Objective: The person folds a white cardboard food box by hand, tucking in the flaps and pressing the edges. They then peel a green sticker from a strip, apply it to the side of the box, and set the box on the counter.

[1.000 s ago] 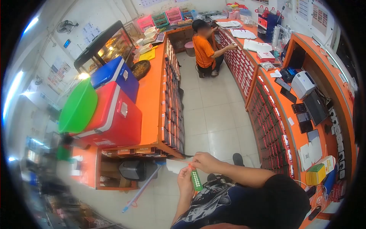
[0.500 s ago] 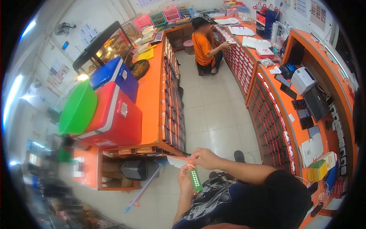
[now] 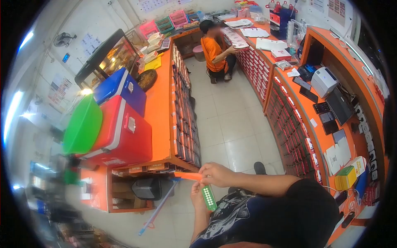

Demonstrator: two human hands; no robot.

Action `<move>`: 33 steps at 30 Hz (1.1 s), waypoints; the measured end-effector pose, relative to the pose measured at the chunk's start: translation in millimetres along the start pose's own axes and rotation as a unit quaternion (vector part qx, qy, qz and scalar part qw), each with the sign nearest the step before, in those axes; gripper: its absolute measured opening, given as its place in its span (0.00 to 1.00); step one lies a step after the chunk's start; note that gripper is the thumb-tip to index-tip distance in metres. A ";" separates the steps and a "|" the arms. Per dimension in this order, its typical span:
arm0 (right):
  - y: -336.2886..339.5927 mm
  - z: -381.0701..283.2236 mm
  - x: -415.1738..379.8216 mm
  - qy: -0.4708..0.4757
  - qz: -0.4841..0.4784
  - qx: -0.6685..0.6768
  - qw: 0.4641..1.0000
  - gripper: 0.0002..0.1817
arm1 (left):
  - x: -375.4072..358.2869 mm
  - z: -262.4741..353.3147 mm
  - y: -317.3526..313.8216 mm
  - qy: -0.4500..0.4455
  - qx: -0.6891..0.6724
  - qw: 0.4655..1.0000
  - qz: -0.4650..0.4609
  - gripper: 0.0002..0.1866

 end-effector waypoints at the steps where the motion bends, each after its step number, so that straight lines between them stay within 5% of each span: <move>1: -1.6 -2.5 -0.9 0.032 0.005 -0.039 0.999 0.11 | -1.2 0.9 2.6 0.001 0.001 1.000 -0.002 0.13; 8: -20.4 -6.9 -10.0 0.143 0.023 -0.079 0.986 0.19 | -5.1 7.6 -3.5 -0.070 -0.082 0.993 -0.036 0.15; 17: -11.9 -7.4 -6.1 0.036 -0.030 0.000 0.999 0.08 | -12.4 17.2 -10.7 -0.119 -0.031 0.992 -0.029 0.13; 33: -13.9 -12.0 -17.2 0.031 -0.024 0.010 0.999 0.07 | -19.0 13.6 -10.0 -0.104 -0.030 0.994 -0.013 0.16</move>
Point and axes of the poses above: each hand's wrist, its own x-axis towards the middle knuckle, its own y-axis out of the back of the hand, z = x × y, the point moved 3 cm from there along x, towards the middle knuckle, and after that the axes turned 2 degrees about x, right-handed, at the moved point
